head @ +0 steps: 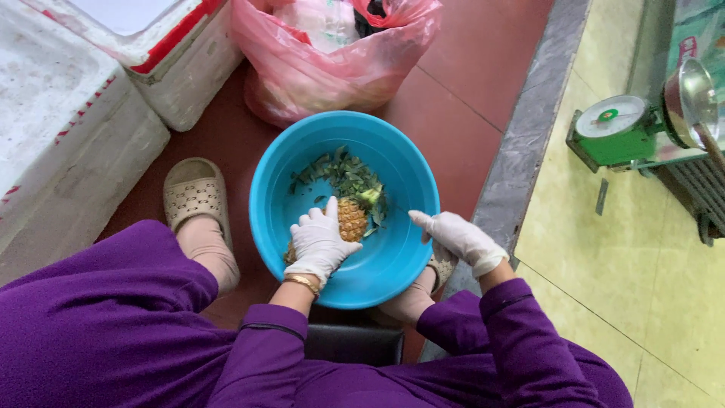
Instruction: A person wearing gloves is peeling a pineapple and removing its eyes using a knife over a blue basin.
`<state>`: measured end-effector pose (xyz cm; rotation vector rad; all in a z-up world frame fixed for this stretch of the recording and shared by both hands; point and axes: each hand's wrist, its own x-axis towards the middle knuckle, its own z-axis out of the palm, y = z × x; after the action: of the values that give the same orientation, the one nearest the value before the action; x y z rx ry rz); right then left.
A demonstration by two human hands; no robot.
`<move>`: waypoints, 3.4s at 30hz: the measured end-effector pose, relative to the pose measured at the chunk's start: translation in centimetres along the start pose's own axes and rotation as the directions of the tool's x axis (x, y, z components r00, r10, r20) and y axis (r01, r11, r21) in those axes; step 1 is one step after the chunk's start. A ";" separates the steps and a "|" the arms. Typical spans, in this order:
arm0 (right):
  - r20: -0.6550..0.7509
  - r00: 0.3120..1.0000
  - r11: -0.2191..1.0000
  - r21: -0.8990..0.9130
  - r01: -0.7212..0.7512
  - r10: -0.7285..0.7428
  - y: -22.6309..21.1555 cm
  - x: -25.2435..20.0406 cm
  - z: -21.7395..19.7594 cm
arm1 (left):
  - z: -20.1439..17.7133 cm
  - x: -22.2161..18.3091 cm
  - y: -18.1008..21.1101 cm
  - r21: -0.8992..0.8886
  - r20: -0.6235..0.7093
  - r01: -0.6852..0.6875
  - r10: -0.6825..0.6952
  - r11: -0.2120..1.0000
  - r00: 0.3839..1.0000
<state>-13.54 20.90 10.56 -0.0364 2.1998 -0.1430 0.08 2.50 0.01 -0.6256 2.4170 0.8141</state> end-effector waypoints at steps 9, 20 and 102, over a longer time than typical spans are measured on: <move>0.014 1.000 0.993 0.118 0.025 -0.027 1.5 2.7 2.5 | 0.2 0.3 -0.9 -0.056 -0.018 0.017 -0.018 0.998 1.000; 0.067 0.997 0.990 0.138 0.037 -0.047 -2.6 6.5 3.1 | 2.2 2.0 -4.1 -0.156 -0.076 0.069 -0.081 0.985 0.994; -0.315 0.907 0.403 0.819 0.409 -0.281 2.7 3.8 9.7 | 7.3 5.6 -5.2 -0.865 0.409 0.475 -0.323 0.161 0.854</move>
<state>-7.93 22.42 1.49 0.0946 1.9484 -1.5612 1.02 2.07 -10.53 -1.5159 1.1815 1.9708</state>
